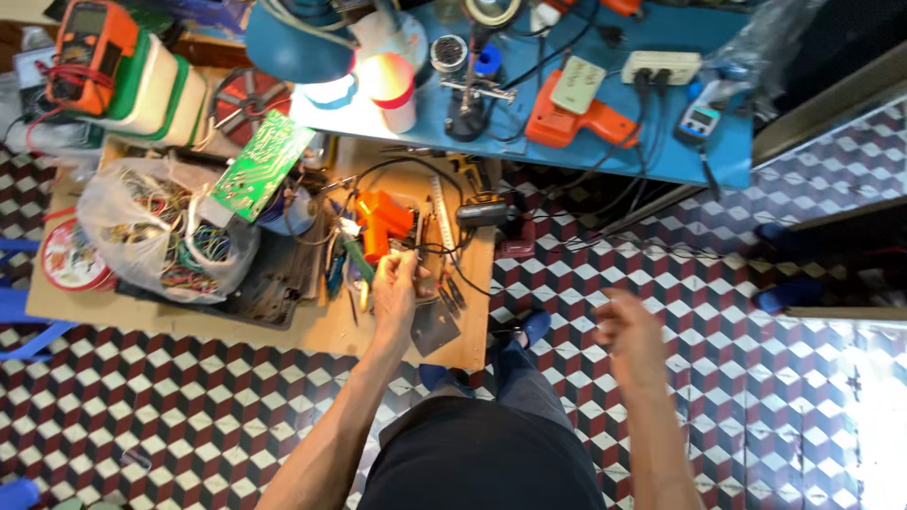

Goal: The person works on a green circuit board at a cluttered electronics repair bench, first manipulating a small component or wire by hand, then picking up an orange soldering tool and soldering points on the board while holding it steady with the other hand. They reposition the board and continue soldering, then turn the board over to work on it by hand.

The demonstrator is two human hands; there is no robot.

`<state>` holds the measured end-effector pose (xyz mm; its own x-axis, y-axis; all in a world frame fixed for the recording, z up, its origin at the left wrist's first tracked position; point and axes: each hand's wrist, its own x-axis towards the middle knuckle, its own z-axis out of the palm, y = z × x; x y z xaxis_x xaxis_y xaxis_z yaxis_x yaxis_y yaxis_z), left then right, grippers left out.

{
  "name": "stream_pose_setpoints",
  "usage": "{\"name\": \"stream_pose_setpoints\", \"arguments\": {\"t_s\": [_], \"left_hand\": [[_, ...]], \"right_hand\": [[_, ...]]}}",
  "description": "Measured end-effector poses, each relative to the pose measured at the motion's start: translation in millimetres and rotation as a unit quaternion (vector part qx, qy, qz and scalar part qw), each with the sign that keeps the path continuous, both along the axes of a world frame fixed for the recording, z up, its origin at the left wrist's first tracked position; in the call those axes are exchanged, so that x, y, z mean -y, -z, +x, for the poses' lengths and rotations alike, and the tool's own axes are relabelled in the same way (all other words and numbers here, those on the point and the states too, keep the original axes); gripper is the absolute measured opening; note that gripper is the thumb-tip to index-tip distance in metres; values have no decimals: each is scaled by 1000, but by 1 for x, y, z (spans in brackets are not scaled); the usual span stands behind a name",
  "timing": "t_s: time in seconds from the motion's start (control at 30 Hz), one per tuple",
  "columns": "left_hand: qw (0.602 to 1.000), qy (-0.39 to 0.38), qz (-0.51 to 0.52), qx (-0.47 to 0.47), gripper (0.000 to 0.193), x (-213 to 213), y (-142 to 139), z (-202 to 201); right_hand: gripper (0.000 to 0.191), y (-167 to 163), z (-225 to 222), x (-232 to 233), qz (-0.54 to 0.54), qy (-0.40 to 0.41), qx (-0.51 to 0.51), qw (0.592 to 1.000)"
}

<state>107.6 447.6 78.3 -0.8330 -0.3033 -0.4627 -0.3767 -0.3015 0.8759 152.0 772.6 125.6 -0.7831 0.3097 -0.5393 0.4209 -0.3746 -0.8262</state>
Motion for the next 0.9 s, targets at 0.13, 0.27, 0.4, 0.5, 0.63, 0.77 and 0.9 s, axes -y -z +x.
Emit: {"name": "stream_pose_setpoints", "arguments": {"t_s": [0.13,0.27,0.4,0.5,0.63,0.77,0.9], "left_hand": [[999,46,-6,1,19,-8,11,29],[994,99,-34,23,23,-26,20,45],[981,148,-114,48,24,-34,18,42],[895,175,-372,-173,15,-42,10,22],[782,198,-477,-350,11,-59,11,-27],[824,252,-470,-189,12,-73,22,-62],[914,206,-338,84,19,-59,5,-73]], "right_hand": [[31,43,-26,95,66,-227,70,969],[47,72,-68,155,407,-355,-109,834],[27,90,-91,171,489,-463,-46,738],[16,94,-89,164,506,-484,-99,707],[26,56,-79,139,328,-420,-196,824],[29,18,-81,100,269,-384,-11,883],[20,42,-88,36,460,-369,13,808]]}}
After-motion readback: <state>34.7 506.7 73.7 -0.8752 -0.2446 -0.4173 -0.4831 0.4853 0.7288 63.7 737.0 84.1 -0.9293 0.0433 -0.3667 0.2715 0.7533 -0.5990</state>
